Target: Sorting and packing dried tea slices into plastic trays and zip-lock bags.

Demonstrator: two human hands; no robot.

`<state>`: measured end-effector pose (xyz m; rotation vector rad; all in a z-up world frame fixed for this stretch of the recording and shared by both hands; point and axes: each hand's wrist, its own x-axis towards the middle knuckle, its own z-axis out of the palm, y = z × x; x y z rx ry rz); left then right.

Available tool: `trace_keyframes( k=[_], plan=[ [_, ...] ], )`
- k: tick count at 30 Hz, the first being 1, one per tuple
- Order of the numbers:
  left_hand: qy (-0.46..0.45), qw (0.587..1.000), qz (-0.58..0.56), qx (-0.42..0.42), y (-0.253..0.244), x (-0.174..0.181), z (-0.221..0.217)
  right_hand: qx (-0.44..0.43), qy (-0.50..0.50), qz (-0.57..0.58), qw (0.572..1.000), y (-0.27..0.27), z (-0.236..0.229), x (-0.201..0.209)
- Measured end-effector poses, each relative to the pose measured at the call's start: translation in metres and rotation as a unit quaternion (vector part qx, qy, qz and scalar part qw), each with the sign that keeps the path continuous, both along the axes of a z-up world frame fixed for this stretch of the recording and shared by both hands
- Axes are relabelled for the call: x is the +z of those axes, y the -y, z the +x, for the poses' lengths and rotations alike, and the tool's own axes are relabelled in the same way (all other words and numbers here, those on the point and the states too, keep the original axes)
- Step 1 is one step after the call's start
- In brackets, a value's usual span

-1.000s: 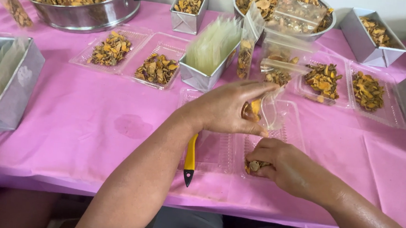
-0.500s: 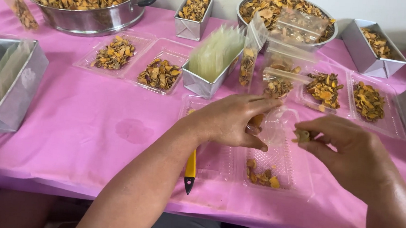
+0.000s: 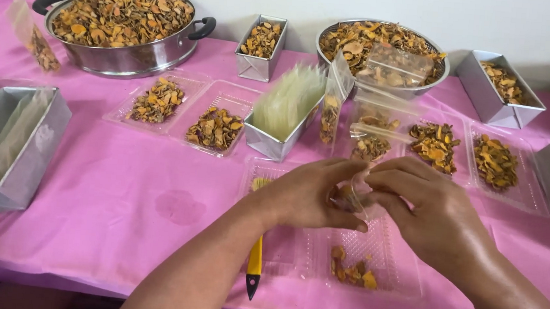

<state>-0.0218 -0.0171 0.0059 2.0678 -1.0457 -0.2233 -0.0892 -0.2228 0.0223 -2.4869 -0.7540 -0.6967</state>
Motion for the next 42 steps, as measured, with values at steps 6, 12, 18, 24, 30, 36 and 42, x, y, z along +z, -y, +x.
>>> trace_keyframes(
  k=[6, 12, 18, 24, 30, 36, 42],
  plan=[
    [0.009, 0.999, -0.020, -0.024, -0.007, 0.004, 0.001, -0.090, 0.021, 0.082, 0.992, 0.025, -0.012, 0.001],
    [0.011, 0.999, -0.023, -0.035, -0.006, -0.008, 0.015, 0.090, -0.267, -0.140, 0.949, 0.026, -0.013, -0.071],
    [0.034, 0.997, 0.055, -0.029, -0.013, 0.014, 0.017, 0.273, -0.132, -0.152, 0.941, -0.008, -0.011, -0.081],
    [0.061, 0.995, 0.055, -0.048, -0.031, 0.001, 0.022, 0.302, -0.158, -0.150, 0.928, 0.012, -0.009, -0.086],
    [0.044, 0.997, 0.029, -0.048, -0.040, -0.017, 0.025, 0.325, -0.140, -0.247, 0.902, 0.040, -0.012, -0.123],
    [0.108, 0.993, -0.005, -0.046, -0.041, -0.031, 0.023, 0.372, -0.186, -0.195, 0.888, 0.049, -0.013, -0.111],
    [0.135, 0.989, -0.005, -0.051, -0.034, -0.034, 0.020, 0.268, -0.279, -0.034, 0.922, 0.038, -0.016, -0.073]
  ],
)
